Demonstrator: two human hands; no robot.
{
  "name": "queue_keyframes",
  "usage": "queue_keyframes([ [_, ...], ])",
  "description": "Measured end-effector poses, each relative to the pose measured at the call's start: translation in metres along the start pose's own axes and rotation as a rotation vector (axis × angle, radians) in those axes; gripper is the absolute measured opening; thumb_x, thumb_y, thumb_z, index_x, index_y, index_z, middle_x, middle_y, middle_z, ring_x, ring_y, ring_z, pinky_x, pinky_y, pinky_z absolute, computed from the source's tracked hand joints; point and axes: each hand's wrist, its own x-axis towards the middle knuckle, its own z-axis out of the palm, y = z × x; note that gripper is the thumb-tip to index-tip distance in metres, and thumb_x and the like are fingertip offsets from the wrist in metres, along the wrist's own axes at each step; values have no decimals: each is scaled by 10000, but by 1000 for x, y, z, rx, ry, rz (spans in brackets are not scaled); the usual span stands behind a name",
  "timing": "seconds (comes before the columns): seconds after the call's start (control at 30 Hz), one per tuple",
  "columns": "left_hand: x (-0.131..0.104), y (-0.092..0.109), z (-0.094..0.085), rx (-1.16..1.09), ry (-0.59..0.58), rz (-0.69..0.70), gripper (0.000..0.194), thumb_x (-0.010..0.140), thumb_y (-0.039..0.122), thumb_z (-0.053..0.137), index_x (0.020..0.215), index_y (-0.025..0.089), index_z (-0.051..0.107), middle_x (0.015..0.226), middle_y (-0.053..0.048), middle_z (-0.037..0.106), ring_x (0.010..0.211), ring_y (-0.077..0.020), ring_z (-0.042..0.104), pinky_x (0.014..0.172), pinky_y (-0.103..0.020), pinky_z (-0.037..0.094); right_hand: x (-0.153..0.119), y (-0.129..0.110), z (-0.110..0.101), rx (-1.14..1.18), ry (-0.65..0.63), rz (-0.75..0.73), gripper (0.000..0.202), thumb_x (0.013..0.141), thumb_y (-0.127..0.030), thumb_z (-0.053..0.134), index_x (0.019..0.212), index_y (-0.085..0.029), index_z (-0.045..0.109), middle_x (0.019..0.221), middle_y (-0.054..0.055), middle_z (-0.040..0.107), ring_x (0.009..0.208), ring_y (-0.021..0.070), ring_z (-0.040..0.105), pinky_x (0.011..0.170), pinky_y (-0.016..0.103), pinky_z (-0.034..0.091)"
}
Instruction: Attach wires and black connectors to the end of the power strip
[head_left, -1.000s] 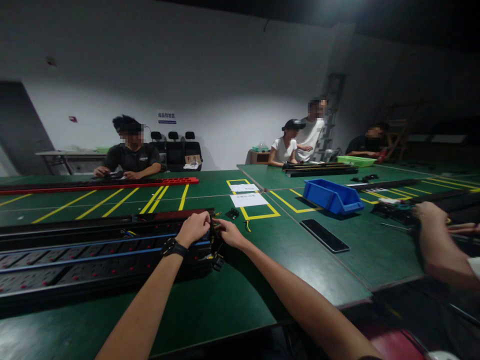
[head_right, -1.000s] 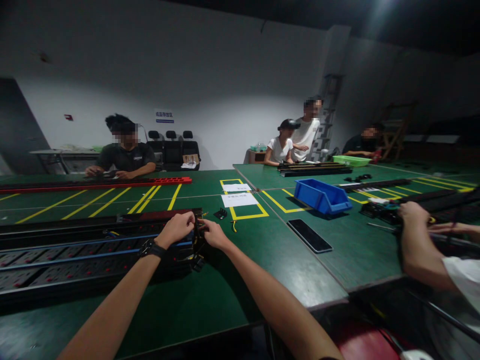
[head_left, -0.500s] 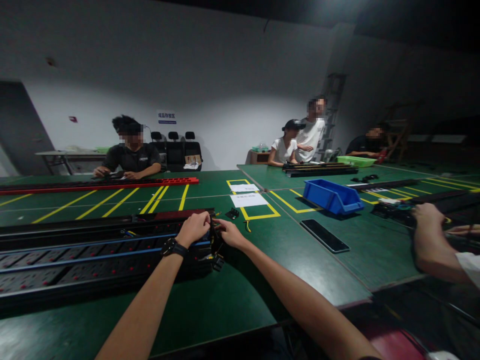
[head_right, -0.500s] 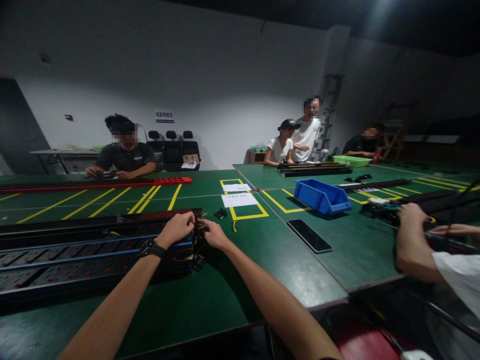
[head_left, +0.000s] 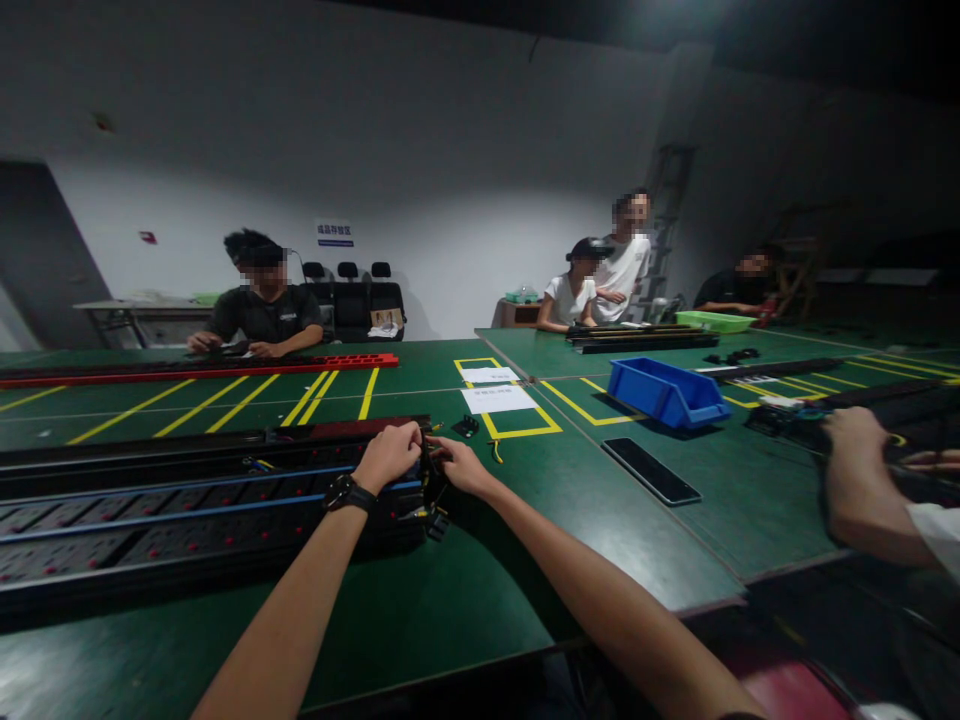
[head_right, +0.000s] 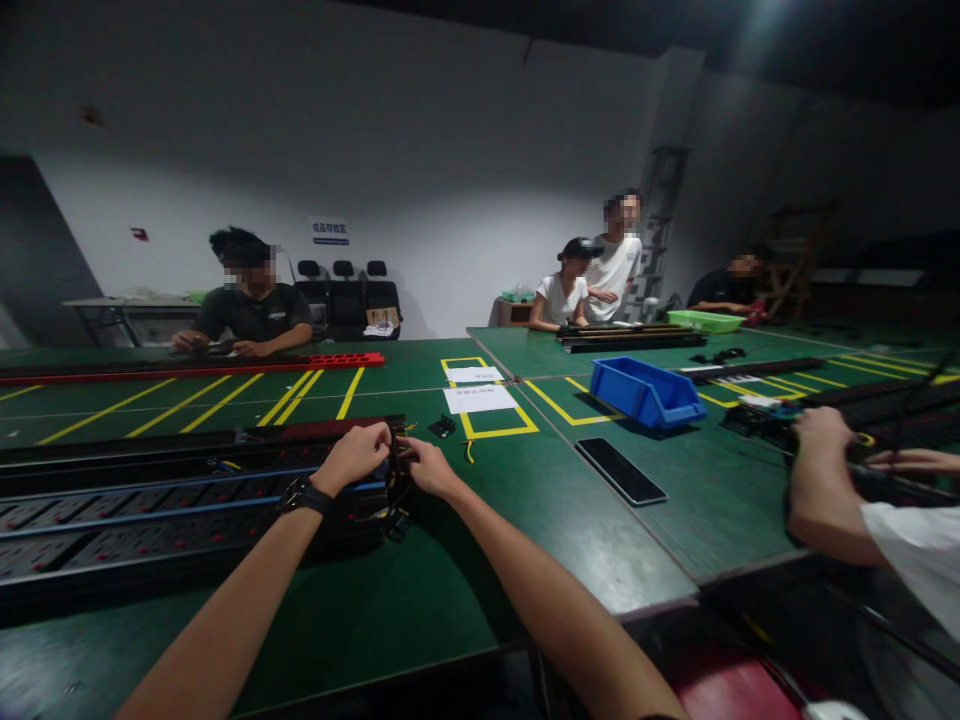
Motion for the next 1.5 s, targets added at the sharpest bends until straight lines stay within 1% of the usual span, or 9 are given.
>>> queue_keyframes([
  [0.17, 0, 0, -1, -2, -2, 0, 189, 873, 240, 504, 981, 241, 659, 908, -68, 723, 849, -231, 676, 722, -290, 459, 0, 1, 0, -8, -1, -9, 784, 634, 26, 423, 1358, -195, 627, 1098, 65, 761, 1006, 212, 708, 919, 343, 551],
  [0.4, 1, -1, 1, 1, 18, 20, 182, 861, 224, 496, 958, 244, 648, 880, -61, 717, 838, -237, 680, 671, -288, 435, 0, 3, 1, 7, 3, -16, 789, 637, 29, 417, 1369, -188, 615, 1124, 71, 753, 1016, 205, 706, 921, 332, 546],
  [0.9, 1, -3, 3, -10, 15, 13, 187, 866, 227, 498, 964, 248, 656, 909, -60, 724, 854, -229, 678, 714, -290, 458, -1, -1, 0, -12, 9, 5, 780, 637, 24, 432, 1357, -205, 625, 1098, 60, 758, 998, 204, 699, 914, 336, 547],
  [1.1, 0, -2, 1, -6, 16, 18, 181, 861, 226, 498, 954, 248, 652, 885, -59, 720, 831, -230, 676, 683, -286, 438, -1, -1, 0, -39, 15, -9, 782, 629, 25, 419, 1350, -194, 629, 1101, 67, 757, 995, 210, 702, 906, 344, 550],
  [1.27, -1, -2, 1, -12, 15, 19, 174, 863, 227, 497, 949, 247, 647, 879, -57, 717, 824, -227, 674, 667, -280, 429, -2, -2, -1, -35, 13, -14, 783, 634, 31, 413, 1356, -185, 624, 1142, 79, 747, 1025, 205, 703, 919, 331, 545],
  [1.5, 0, -2, 1, -16, 12, 18, 173, 869, 233, 501, 955, 241, 651, 888, -64, 715, 821, -221, 670, 679, -275, 440, -3, -5, -1, -21, 6, -12, 766, 642, 23, 417, 1347, -187, 631, 1106, 74, 759, 1003, 208, 708, 916, 337, 549],
])
